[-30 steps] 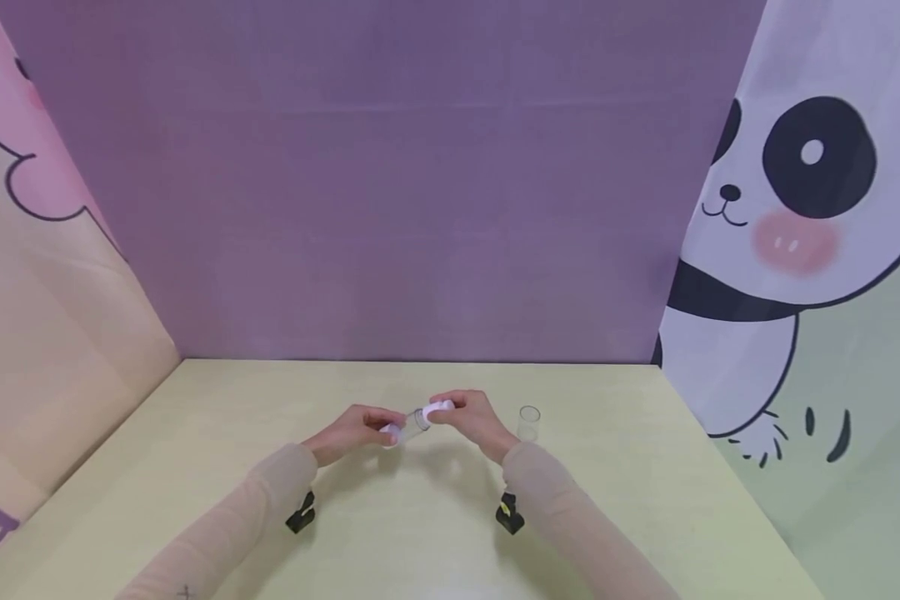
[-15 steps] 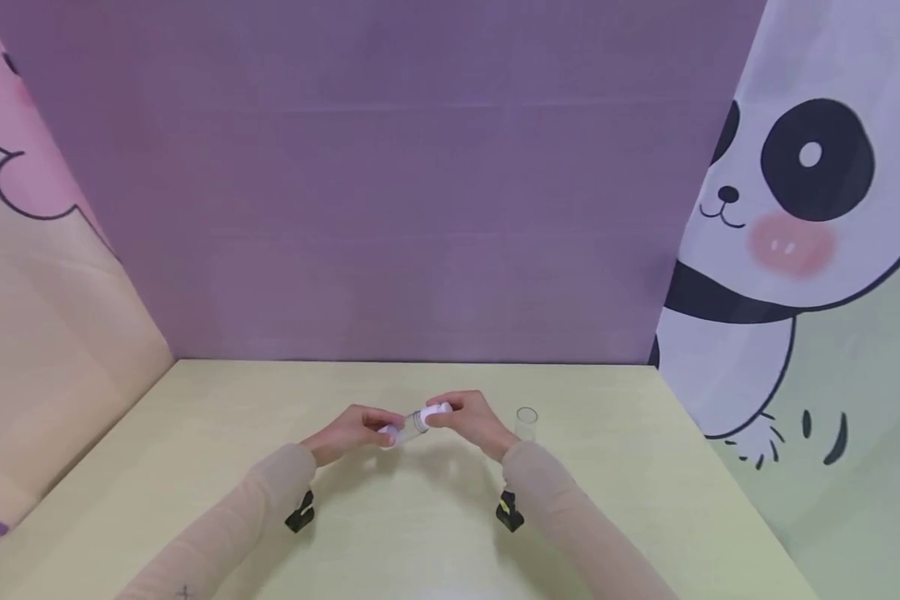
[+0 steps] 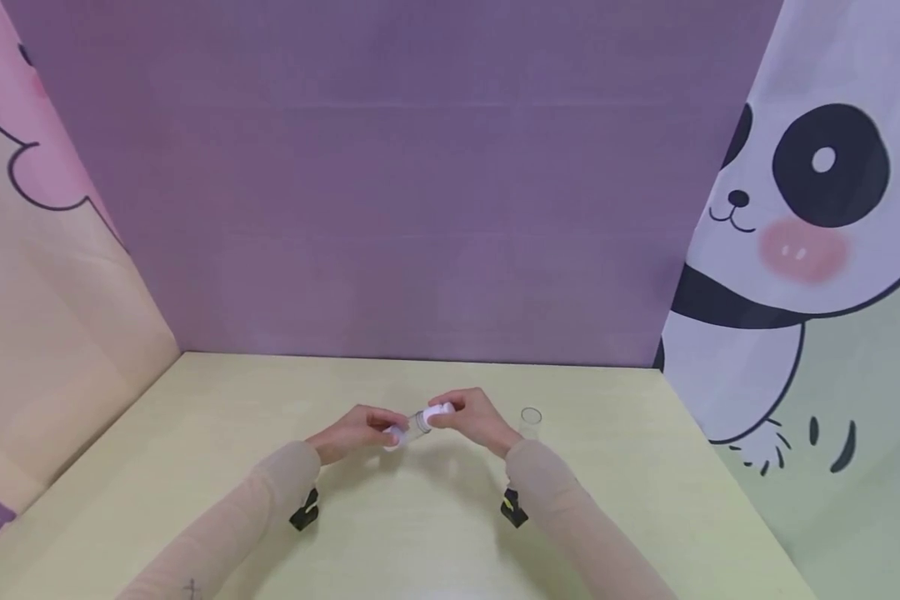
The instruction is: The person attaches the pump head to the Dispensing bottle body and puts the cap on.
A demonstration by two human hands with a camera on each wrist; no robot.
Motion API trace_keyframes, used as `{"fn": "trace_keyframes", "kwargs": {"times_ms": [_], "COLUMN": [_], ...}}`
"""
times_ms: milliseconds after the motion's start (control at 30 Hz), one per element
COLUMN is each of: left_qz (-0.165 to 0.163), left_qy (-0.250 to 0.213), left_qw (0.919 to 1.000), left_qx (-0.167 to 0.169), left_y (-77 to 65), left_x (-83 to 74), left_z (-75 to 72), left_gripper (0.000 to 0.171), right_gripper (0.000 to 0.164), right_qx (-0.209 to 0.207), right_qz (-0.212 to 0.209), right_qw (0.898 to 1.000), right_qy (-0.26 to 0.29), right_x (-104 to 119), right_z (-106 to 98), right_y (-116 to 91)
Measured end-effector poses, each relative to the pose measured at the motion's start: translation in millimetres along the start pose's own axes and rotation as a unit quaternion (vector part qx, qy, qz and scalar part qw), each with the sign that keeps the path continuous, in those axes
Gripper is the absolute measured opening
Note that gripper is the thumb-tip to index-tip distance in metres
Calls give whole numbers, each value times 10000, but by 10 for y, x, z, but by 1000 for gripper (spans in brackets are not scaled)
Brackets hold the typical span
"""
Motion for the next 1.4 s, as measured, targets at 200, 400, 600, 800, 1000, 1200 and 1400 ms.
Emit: {"fn": "trace_keyframes", "kwargs": {"times_ms": [200, 400, 600, 800, 1000, 1200, 1400], "left_qz": [-58, -159, -210, -207, -328, -403, -410], "left_qy": [-163, -144, -211, -198, -231, -218, -169], "left_qw": [9998, 9998, 9995, 9996, 9992, 9989, 9990], "left_qx": [103, 54, 71, 6, 37, 72, 72], "left_y": [9, 19, 41, 98, 108, 105, 98], "left_x": [11, -8, 24, 30, 28, 25, 31], "left_z": [46, 62, 106, 123, 130, 123, 114], "left_gripper": [35, 37, 36, 35, 35, 35, 35], "right_gripper": [34, 32, 28, 31, 34, 32, 36], "right_qx": [-16, -265, -294, -231, -30, 34, 23], "right_qz": [-108, -33, 101, 80, -63, -110, -96], "right_qw": [9999, 9996, 9995, 9997, 10000, 9999, 9997], "right_qy": [-104, -95, -96, -59, -48, -52, 204], "right_x": [34, 45, 12, 11, 19, -6, -21], "right_z": [-14, -52, -52, -76, -89, -89, -74], "right_y": [13, 50, 44, 45, 52, 75, 77]}}
Point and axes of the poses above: each hand's wrist, its own y-axis towards the middle knuckle, its own z-axis out of the palm, x = y × z, the point moved 6 cm from there along y, towards the middle knuckle, and after that the axes turned 9 degrees about y, right-handed, at the moved point
